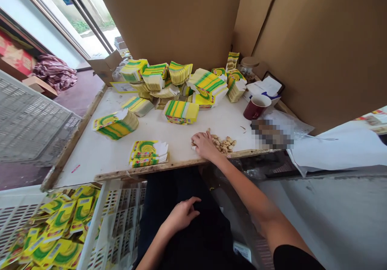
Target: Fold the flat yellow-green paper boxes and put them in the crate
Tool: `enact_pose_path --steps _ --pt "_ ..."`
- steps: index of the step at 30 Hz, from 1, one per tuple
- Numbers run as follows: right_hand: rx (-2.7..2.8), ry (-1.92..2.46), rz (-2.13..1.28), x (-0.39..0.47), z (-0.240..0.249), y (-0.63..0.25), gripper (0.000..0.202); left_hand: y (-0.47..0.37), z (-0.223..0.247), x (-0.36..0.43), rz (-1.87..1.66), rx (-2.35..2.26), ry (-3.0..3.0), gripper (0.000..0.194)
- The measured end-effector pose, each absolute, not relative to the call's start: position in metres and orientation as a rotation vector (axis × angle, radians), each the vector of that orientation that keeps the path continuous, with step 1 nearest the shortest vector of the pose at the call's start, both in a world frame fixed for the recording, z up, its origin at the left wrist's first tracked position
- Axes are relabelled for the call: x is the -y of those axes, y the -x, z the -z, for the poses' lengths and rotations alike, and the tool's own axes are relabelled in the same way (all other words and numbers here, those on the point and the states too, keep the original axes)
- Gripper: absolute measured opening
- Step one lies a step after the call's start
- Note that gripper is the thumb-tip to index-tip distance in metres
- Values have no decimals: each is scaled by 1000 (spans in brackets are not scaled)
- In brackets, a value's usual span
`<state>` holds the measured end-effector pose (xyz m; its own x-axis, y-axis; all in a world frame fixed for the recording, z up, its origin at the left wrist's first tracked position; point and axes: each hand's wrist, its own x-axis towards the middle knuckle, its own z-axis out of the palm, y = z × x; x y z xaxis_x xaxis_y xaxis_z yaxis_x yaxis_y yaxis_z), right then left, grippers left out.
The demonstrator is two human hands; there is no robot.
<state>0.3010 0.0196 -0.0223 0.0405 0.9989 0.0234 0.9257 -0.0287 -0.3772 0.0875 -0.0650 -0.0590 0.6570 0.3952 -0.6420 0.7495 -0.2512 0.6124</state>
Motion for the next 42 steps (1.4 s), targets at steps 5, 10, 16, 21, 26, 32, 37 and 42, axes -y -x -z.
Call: enact_pose_path --steps 5,10,16,21,26,32,37,42 --pt "1911 2151 -350 -5 26 -344 25 -82 67 65 400 -890 -1866 45" --pt "1804 2247 -320 17 22 -386 31 -81 72 64 387 -855 -1859 43" --pt "1662 2214 -233 31 17 -413 27 -81 73 66 364 -857 -1855 43" --pt "1477 2113 -125 44 4 -380 22 -82 72 65 120 -868 -1703 38" --pt "1248 1443 -644 66 0 -291 11 -98 43 54 -406 -947 -1281 43" --pt "1076 1187 -958 77 19 -230 11 -105 19 39 -892 -1068 -947 46" --pt "953 1145 -1108 83 33 -228 18 -93 24 41 -827 -1145 -1049 43" --pt "689 1110 -1394 87 44 -227 37 -87 20 42 -755 -1095 -1269 27"
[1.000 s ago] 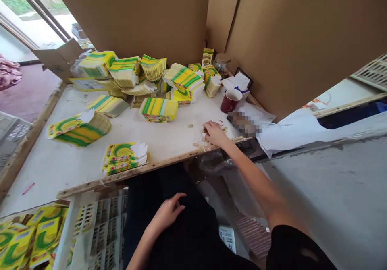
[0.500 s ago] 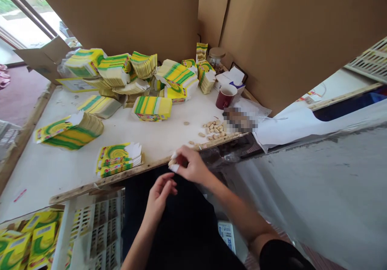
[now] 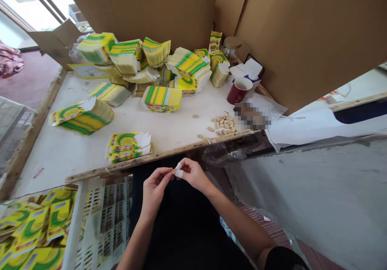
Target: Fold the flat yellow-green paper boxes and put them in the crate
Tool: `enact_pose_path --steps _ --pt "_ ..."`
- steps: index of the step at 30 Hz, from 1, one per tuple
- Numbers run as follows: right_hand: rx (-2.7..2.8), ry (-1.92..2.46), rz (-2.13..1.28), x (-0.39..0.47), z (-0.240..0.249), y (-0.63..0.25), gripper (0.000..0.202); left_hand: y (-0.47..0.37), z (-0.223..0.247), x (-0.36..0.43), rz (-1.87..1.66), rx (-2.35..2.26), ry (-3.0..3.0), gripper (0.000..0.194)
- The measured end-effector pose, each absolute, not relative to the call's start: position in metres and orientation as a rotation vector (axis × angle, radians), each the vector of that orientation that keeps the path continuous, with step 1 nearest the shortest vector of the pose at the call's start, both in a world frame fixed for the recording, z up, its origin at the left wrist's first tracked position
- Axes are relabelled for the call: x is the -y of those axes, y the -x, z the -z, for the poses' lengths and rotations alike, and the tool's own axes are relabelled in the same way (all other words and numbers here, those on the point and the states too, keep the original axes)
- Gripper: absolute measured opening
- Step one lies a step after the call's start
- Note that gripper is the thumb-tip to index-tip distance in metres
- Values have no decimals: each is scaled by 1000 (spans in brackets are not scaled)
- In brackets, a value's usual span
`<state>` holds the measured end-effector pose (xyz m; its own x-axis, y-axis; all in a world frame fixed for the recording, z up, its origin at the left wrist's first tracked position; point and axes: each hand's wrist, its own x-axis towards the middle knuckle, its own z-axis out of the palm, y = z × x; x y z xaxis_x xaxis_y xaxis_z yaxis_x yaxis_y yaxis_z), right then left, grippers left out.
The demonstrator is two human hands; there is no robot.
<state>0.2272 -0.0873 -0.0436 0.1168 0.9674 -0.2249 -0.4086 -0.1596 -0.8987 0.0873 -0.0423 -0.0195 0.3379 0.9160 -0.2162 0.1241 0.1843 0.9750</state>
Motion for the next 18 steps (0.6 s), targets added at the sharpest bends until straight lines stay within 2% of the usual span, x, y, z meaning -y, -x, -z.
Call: enact_pose_path --steps 4,13,18 --pt "665 1136 -1429 89 47 -227 36 -88 16 43 -775 -1062 -1305 17" --pt "814 1177 -1234 94 43 -228 16 -90 22 44 -807 -1055 -1161 29" --pt "800 1172 -1303 93 44 -226 14 -89 26 44 -785 -1026 -1166 31"
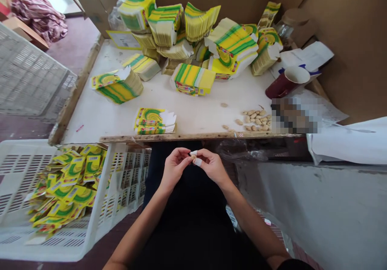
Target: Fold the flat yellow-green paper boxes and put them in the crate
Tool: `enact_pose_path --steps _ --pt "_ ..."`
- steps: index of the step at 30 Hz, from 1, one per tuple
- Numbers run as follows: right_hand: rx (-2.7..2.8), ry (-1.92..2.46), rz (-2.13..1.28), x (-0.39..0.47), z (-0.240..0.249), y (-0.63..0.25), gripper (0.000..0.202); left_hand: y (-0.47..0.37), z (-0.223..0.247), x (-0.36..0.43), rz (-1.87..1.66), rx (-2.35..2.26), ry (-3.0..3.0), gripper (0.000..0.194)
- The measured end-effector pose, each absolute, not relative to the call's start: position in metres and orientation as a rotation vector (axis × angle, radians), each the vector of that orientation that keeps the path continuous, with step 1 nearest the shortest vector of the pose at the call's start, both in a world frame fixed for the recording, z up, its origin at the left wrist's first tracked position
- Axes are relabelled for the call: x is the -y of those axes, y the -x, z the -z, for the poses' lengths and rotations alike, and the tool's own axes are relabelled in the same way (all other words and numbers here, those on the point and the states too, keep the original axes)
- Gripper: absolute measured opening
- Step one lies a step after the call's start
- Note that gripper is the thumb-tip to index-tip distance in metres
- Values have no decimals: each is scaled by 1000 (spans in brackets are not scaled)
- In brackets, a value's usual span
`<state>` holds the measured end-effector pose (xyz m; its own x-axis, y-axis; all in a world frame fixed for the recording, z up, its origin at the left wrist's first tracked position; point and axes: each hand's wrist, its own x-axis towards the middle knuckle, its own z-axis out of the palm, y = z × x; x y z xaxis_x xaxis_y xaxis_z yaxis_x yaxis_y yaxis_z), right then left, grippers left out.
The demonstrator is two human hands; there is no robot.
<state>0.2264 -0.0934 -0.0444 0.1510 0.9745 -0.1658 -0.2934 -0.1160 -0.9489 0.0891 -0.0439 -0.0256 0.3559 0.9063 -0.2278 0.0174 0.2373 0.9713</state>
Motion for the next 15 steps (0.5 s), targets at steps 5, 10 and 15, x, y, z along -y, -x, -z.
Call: enact_pose_path --steps 5,10,15 --pt "744 1122 -1396 91 45 -219 16 -83 26 46 -735 -1058 -1355 51" --pt "713 1123 -1430 91 43 -209 15 -78 22 44 -437 -1062 -1625 62" --pt "751 1119 -1362 91 39 -200 5 -75 22 46 -439 -1086 -1693 35"
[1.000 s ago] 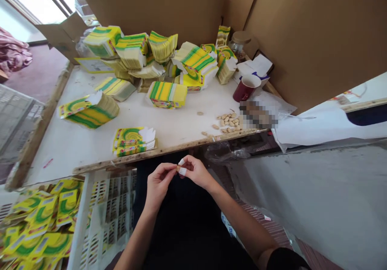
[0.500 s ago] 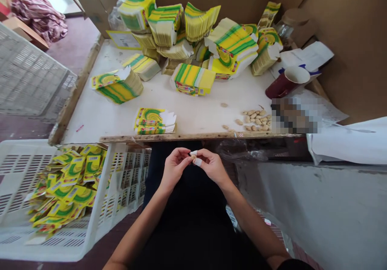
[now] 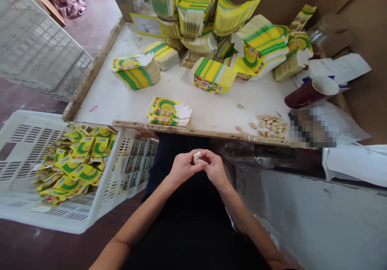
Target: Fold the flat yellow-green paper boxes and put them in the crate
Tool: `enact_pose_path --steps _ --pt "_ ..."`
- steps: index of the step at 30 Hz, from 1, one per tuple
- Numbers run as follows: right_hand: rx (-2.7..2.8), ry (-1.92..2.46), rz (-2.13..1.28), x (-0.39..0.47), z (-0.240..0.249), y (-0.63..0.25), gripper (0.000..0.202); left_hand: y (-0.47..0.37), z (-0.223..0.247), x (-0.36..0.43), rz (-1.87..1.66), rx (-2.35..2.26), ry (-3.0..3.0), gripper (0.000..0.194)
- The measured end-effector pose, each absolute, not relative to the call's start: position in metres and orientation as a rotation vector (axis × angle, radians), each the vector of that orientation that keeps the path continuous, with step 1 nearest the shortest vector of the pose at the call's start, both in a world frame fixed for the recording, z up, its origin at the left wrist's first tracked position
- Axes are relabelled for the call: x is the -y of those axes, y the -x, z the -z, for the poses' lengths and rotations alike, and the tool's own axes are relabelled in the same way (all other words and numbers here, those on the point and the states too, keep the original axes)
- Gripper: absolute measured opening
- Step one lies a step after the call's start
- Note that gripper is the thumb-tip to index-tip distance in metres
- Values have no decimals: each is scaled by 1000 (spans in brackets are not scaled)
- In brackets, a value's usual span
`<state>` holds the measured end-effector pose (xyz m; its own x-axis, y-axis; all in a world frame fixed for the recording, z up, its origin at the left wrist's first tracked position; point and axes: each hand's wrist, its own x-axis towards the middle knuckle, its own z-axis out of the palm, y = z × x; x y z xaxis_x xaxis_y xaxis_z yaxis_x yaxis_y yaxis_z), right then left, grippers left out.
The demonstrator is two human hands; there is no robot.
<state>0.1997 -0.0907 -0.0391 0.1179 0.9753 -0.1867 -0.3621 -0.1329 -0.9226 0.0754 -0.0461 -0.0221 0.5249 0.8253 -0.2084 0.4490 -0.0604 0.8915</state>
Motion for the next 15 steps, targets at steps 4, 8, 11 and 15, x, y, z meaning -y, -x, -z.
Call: enact_pose_path --steps 4,8,11,15 --pt "800 1116 -1302 89 33 -193 4 -73 23 49 -547 -1085 -1635 36" --pt "804 1141 -1283 87 31 -189 7 -71 24 49 -617 -1060 -1583 36" --pt "748 1137 -1335 85 33 -191 8 -68 25 47 -620 -1005 -1496 44" --pt "620 1134 -1400 83 33 -193 18 -66 25 48 -707 -905 -1263 59"
